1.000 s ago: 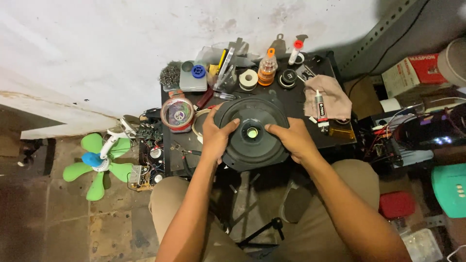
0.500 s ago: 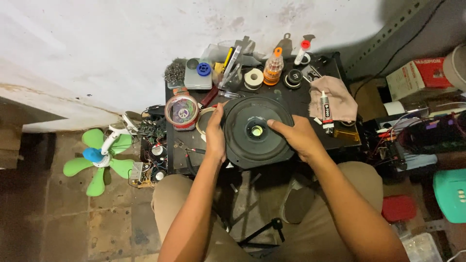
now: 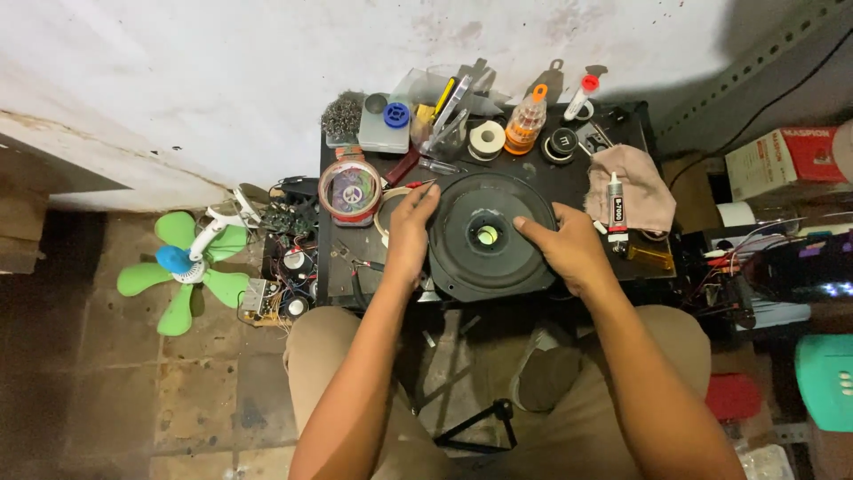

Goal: The person uses a small metal tool to pry and remove a terminal connector from a speaker. They then flip the speaker over to inspect the cone and apply glue from a tube to a small component.

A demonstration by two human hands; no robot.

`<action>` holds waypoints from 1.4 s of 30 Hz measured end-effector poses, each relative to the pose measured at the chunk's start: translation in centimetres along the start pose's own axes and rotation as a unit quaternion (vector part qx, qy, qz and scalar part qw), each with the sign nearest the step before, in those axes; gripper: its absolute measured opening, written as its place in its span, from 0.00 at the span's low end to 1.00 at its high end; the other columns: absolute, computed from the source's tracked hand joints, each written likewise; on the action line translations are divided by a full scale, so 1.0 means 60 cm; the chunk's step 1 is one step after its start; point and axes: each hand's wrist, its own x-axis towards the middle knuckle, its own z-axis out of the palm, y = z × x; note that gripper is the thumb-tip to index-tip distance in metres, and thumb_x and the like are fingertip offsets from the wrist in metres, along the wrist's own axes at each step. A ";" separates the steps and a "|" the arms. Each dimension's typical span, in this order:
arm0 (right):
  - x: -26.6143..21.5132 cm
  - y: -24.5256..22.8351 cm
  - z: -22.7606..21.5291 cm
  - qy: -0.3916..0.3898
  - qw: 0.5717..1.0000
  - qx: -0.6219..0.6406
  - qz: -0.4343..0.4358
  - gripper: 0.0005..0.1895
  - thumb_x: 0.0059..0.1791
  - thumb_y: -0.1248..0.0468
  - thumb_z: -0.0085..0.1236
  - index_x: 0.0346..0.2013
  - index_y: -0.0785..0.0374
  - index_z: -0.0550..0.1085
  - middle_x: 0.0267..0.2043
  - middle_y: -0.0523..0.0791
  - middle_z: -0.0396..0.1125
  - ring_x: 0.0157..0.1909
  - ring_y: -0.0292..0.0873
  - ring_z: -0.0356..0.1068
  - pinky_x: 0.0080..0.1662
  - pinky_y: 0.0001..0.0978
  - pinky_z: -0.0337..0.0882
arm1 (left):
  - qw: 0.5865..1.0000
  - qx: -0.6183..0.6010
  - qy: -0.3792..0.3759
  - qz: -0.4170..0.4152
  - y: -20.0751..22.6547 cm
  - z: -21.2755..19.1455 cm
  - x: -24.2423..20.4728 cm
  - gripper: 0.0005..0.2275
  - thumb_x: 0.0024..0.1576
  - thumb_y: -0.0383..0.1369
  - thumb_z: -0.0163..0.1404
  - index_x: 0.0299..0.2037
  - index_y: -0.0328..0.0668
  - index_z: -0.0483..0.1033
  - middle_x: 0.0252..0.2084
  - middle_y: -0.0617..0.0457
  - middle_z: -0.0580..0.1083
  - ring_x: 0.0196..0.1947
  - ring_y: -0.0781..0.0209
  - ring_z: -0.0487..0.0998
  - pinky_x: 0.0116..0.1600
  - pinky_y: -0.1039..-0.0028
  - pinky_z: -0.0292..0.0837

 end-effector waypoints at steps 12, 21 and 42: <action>0.076 0.051 -0.028 0.143 0.863 -0.276 -0.398 0.42 0.41 0.52 0.78 0.61 0.71 0.70 0.50 0.59 0.67 0.57 0.65 0.66 0.58 0.57 0.65 | 0.988 0.132 0.078 0.007 0.040 -0.011 -0.061 0.18 0.62 0.44 0.51 0.51 0.37 0.82 0.43 0.40 0.80 0.47 0.50 0.79 0.53 0.57 0.74; 0.100 -0.055 0.059 -0.087 0.823 -0.402 -0.392 0.56 0.30 0.40 0.77 0.67 0.60 0.68 0.60 0.55 0.65 0.64 0.62 0.62 0.63 0.59 0.57 | 0.987 0.139 0.081 0.024 0.022 -0.011 -0.049 0.14 0.61 0.39 0.52 0.48 0.37 0.83 0.36 0.42 0.81 0.41 0.55 0.78 0.46 0.63 0.74; 0.134 -0.070 0.062 -0.068 0.808 -0.473 -0.343 0.42 0.38 0.42 0.74 0.61 0.59 0.73 0.58 0.52 0.66 0.62 0.57 0.63 0.61 0.58 0.55 | 0.988 0.135 0.070 0.008 0.016 -0.016 -0.042 0.13 0.59 0.36 0.52 0.46 0.35 0.83 0.32 0.46 0.79 0.36 0.59 0.77 0.42 0.69 0.73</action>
